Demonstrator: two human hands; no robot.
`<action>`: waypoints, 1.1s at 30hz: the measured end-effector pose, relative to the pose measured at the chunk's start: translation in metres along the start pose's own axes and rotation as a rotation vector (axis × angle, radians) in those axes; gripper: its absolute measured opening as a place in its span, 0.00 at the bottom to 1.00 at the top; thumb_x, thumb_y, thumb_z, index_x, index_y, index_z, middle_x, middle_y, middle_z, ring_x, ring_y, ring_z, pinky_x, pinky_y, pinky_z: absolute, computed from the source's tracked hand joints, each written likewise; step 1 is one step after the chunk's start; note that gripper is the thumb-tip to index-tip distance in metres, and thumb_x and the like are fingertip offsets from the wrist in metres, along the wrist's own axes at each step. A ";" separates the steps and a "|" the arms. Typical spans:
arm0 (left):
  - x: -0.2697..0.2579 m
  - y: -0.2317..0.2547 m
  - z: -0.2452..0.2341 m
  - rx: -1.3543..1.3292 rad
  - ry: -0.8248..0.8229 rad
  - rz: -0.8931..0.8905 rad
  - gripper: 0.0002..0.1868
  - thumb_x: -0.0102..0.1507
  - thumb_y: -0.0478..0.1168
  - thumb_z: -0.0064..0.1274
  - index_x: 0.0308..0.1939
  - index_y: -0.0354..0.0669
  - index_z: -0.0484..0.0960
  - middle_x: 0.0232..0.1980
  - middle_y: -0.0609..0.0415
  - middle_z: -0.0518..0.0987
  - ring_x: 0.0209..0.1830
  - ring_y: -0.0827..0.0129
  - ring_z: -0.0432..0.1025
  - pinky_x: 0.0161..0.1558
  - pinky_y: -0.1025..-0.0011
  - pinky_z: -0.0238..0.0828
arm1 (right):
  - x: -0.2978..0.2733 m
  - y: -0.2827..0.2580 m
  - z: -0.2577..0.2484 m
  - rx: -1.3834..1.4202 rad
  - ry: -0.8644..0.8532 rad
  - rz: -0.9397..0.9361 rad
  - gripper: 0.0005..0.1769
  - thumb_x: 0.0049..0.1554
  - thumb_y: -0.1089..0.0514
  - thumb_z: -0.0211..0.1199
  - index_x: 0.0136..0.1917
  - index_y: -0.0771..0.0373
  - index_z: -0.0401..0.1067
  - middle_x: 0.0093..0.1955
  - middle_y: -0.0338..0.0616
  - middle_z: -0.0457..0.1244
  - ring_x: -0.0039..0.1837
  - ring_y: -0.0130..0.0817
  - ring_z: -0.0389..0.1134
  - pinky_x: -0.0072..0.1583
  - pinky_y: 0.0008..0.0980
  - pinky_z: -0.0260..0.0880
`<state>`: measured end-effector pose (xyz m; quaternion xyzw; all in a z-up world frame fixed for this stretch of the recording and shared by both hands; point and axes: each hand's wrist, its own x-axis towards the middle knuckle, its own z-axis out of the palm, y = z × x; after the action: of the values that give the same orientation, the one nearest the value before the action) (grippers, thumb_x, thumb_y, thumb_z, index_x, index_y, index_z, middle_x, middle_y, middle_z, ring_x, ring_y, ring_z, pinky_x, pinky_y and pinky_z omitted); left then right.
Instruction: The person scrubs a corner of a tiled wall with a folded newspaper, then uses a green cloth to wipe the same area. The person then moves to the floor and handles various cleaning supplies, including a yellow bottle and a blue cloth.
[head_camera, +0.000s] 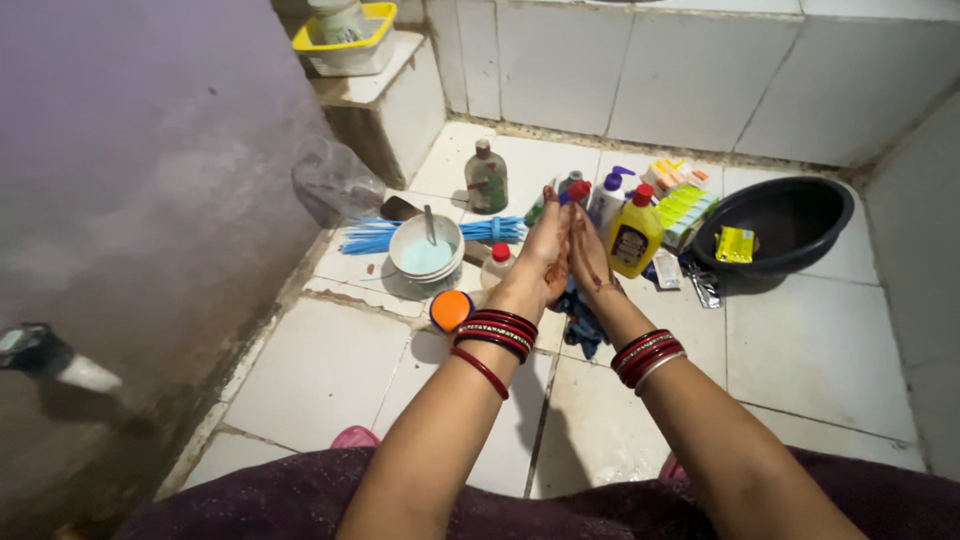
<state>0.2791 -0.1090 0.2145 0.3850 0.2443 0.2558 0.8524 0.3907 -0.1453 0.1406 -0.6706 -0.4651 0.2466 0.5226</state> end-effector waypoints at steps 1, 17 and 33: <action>0.006 -0.009 -0.003 0.041 0.022 -0.047 0.51 0.66 0.75 0.17 0.81 0.41 0.46 0.84 0.47 0.49 0.84 0.61 0.44 0.76 0.62 0.45 | -0.007 0.015 -0.004 0.021 -0.003 0.128 0.45 0.62 0.25 0.34 0.81 0.54 0.52 0.80 0.55 0.55 0.79 0.47 0.57 0.73 0.41 0.58; 0.116 -0.146 -0.066 0.089 0.214 -0.265 0.45 0.70 0.74 0.30 0.76 0.46 0.71 0.36 0.74 0.61 0.23 0.92 0.46 0.23 0.84 0.40 | 0.025 0.178 -0.099 -0.459 0.300 0.207 0.41 0.59 0.52 0.66 0.79 0.66 0.56 0.79 0.64 0.51 0.80 0.57 0.51 0.76 0.44 0.52; 0.149 -0.242 -0.080 0.612 0.437 -0.224 0.38 0.61 0.61 0.51 0.72 0.51 0.67 0.77 0.45 0.58 0.73 0.50 0.57 0.65 0.51 0.64 | 0.051 0.141 -0.113 -0.667 0.123 0.360 0.55 0.44 0.42 0.78 0.78 0.59 0.58 0.70 0.61 0.60 0.72 0.58 0.62 0.70 0.50 0.64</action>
<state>0.4019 -0.1117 -0.0537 0.5286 0.5255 0.1522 0.6490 0.5571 -0.1565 0.0551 -0.8884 -0.3623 0.1288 0.2508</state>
